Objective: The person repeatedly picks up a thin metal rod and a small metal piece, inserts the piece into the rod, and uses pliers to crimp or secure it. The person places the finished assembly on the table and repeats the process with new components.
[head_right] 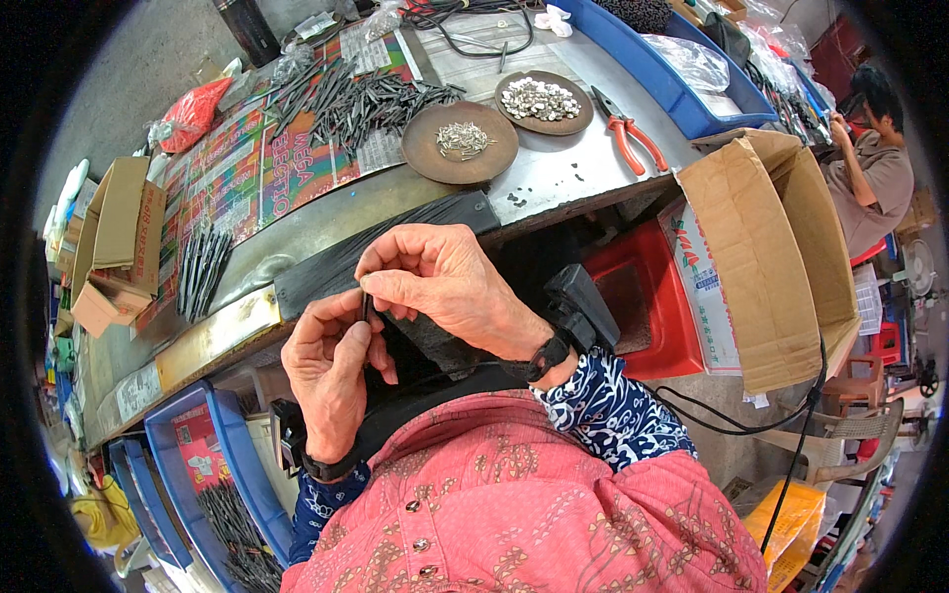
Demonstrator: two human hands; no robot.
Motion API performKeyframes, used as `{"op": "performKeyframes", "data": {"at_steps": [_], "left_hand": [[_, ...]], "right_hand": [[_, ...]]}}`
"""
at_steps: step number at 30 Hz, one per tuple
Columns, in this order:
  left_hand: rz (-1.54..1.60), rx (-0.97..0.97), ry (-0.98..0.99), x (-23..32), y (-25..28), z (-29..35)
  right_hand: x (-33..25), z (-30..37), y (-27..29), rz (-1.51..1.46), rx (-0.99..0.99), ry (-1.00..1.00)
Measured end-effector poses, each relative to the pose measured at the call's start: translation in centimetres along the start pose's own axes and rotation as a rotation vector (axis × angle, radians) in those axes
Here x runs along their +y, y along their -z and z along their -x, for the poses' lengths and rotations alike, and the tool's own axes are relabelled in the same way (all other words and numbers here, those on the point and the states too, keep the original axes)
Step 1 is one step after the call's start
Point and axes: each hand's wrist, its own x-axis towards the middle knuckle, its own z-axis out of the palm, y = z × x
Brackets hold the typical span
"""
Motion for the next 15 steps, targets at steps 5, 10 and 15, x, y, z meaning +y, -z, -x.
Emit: {"op": "performKeyframes", "data": {"at_steps": [5,10,15], "left_hand": [[0.074,0.015,0.022,-0.12,-0.02,-0.27],[0.168,-0.013,0.025,-0.09,0.15,-0.43],[0.148,0.004,0.016,-0.18,0.01,-0.43]], "right_hand": [[-0.27,0.21,-0.12,0.02,-0.005,-0.019],[-0.39,0.23,-0.23,0.027,-0.026,-0.019],[-0.36,0.25,-0.26,0.025,-0.012,-0.015]]}}
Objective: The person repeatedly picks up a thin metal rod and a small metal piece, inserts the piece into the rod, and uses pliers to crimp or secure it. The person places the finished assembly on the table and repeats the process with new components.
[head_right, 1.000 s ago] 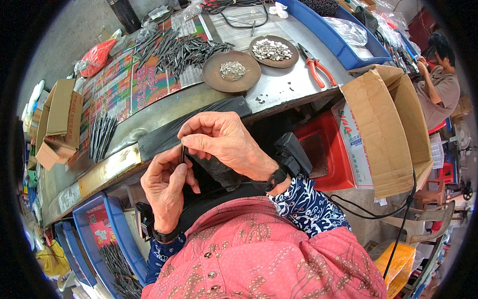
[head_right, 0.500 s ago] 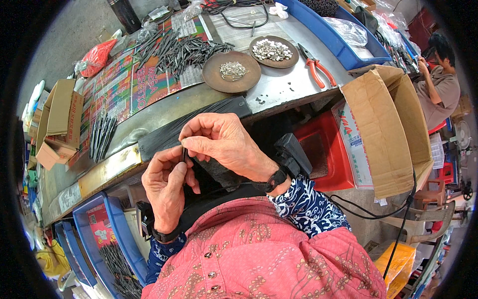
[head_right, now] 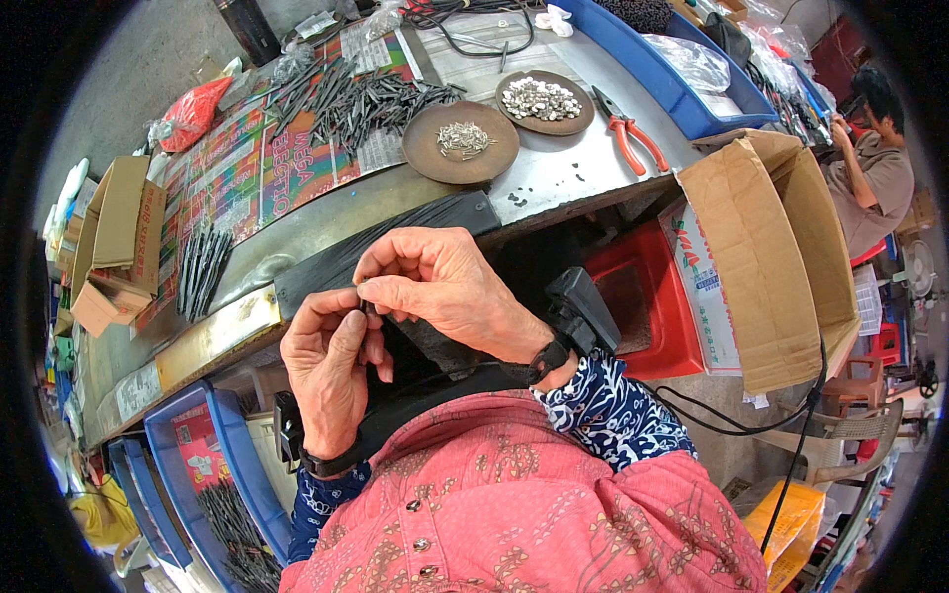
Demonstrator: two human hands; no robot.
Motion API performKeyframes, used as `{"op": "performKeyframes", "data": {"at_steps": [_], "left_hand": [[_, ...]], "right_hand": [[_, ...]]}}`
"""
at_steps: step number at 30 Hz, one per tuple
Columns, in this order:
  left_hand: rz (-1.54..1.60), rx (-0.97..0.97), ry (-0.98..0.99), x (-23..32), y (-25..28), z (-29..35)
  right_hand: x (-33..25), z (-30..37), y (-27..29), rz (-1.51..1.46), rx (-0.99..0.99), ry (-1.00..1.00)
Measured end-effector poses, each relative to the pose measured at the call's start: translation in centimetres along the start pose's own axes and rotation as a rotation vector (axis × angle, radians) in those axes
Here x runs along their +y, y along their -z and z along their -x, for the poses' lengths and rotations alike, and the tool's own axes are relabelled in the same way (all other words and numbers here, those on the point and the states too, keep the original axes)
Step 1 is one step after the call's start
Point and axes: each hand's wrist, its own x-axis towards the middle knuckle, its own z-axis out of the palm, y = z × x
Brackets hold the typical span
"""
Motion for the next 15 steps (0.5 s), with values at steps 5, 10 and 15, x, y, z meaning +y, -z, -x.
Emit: {"op": "performKeyframes", "data": {"at_steps": [5,10,15], "left_hand": [[0.006,0.013,-0.021,0.11,0.05,-0.03],[-0.024,0.02,-0.053,0.09,-0.04,-0.06],[-0.053,0.031,-0.069,0.08,-0.16,-0.12]], "right_hand": [[0.37,-0.15,-0.11,0.053,0.053,0.068],[0.67,-0.22,-0.22,0.121,0.111,0.101],[0.56,-0.11,-0.34,0.122,0.116,0.093]]}}
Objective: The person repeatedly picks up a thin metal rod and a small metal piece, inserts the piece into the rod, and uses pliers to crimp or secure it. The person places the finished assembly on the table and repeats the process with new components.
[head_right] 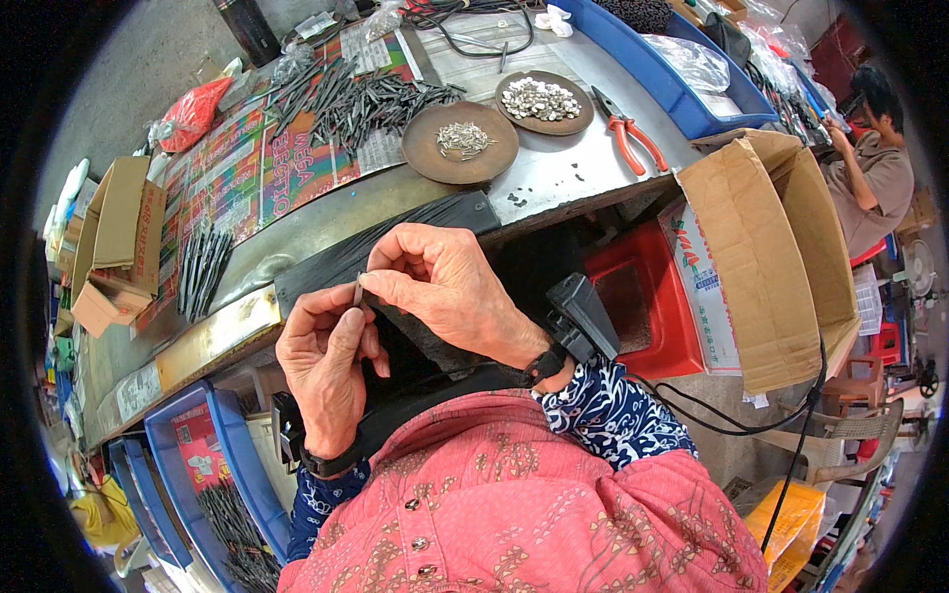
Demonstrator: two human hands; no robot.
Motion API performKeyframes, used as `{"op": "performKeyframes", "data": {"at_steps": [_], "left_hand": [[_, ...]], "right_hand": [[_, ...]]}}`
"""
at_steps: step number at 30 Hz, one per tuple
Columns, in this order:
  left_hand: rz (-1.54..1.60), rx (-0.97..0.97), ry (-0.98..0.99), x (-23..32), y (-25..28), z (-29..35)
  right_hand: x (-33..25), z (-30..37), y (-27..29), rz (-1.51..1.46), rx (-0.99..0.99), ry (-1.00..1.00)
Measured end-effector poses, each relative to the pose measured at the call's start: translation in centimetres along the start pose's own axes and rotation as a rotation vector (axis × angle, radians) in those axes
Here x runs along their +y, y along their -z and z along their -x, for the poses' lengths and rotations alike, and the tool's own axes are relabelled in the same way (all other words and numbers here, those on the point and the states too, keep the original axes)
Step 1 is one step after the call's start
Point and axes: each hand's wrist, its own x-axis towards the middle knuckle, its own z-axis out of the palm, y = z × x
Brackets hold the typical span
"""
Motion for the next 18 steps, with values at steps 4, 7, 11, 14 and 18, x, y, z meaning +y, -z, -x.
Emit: {"op": "performKeyframes", "data": {"at_steps": [4,7,11,14,18], "left_hand": [[-0.023,0.005,-0.007,-0.04,-0.03,-0.04],[-0.024,0.009,-0.006,-0.09,0.0,-0.09],[-0.022,0.014,-0.002,-0.2,0.02,-0.13],[-0.023,0.018,-0.009,-0.37,-0.01,-0.15],[-0.03,0.014,-0.016,-0.52,0.05,-0.2]], "right_hand": [[0.01,-0.05,-0.14,0.042,0.007,0.02],[0.04,-0.04,-0.15,0.1,0.015,0.034],[0.02,-0.05,-0.19,0.116,0.022,0.044],[-0.05,-0.01,-0.24,0.162,0.032,0.063],[0.0,0.08,-0.32,0.234,0.047,0.142]]}}
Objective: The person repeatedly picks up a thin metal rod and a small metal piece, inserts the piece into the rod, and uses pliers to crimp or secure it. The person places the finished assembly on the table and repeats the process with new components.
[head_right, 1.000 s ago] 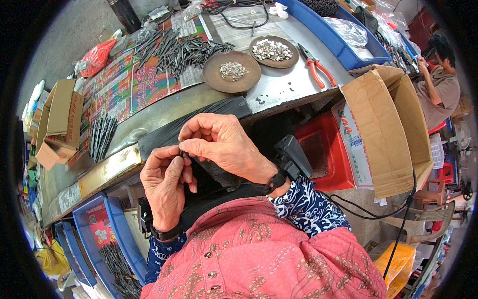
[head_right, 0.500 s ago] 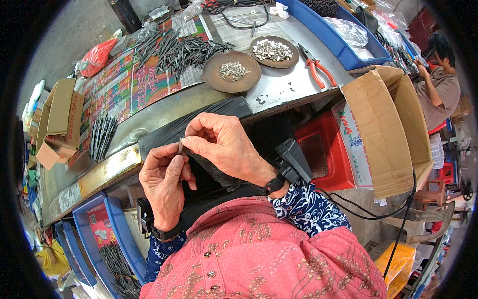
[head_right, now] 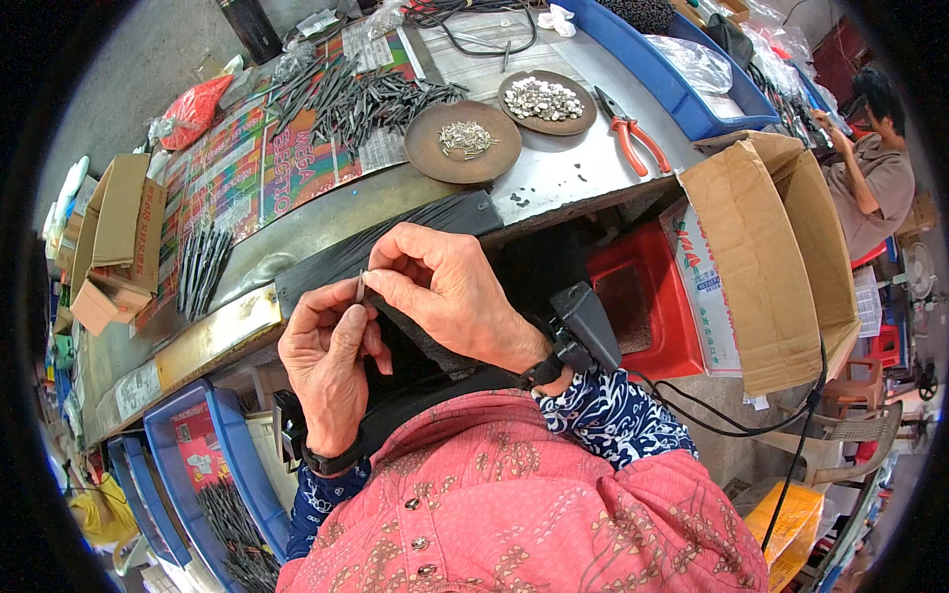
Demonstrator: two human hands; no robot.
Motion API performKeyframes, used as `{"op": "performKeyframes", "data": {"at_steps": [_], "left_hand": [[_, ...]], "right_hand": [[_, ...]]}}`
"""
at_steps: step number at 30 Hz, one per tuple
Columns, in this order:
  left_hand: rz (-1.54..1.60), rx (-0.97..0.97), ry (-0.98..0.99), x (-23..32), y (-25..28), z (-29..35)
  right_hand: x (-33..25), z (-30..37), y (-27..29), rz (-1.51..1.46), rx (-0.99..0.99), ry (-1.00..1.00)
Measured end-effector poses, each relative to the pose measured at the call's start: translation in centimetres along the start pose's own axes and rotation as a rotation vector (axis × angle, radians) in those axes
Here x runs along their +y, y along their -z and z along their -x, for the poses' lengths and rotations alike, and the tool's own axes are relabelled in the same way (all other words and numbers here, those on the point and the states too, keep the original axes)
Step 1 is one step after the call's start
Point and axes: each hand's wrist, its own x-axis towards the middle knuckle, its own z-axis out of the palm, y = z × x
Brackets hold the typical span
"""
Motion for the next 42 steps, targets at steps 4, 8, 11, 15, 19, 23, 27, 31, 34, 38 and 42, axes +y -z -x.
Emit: {"op": "performKeyframes", "data": {"at_steps": [4,8,11,15,19,23,27,31,34,38,42], "left_hand": [[0.01,0.004,0.012,0.0,0.0,0.1],[-0.005,0.017,0.017,0.0,0.0,0.2],[-0.004,0.008,0.004,0.1,0.0,0.2],[0.005,0.014,0.009,0.0,0.0,0.2],[-0.013,0.017,0.004,0.0,-0.1,0.3],[-0.038,0.015,-0.011,-0.1,-0.1,0.4],[-0.03,0.011,-0.017,-0.2,-0.1,0.4],[-0.021,0.008,-0.02,-0.2,-0.1,0.4],[-0.018,-0.001,-0.013,-0.1,-0.1,0.5],[0.003,-0.007,0.004,0.0,-0.1,0.5],[0.0,0.0,0.016,0.1,-0.2,0.5]], "right_hand": [[0.2,0.1,-0.1,0.093,0.018,0.077],[0.4,0.1,-0.2,0.094,0.028,0.108],[0.5,0.1,-0.2,0.06,0.029,0.091],[0.4,0.2,-0.1,0.093,0.026,0.106],[0.3,0.2,-0.2,0.14,0.039,0.162],[0.3,0.2,-0.3,0.111,0.036,0.145],[0.4,0.3,-0.3,0.107,0.034,0.144],[0.4,0.3,-0.2,0.05,0.026,0.093],[0.4,0.0,0.2,-0.159,-0.034,-0.085],[0.3,-0.1,0.8,-0.272,-0.087,-0.174],[0.3,-0.1,0.8,-0.296,-0.099,-0.185]]}}
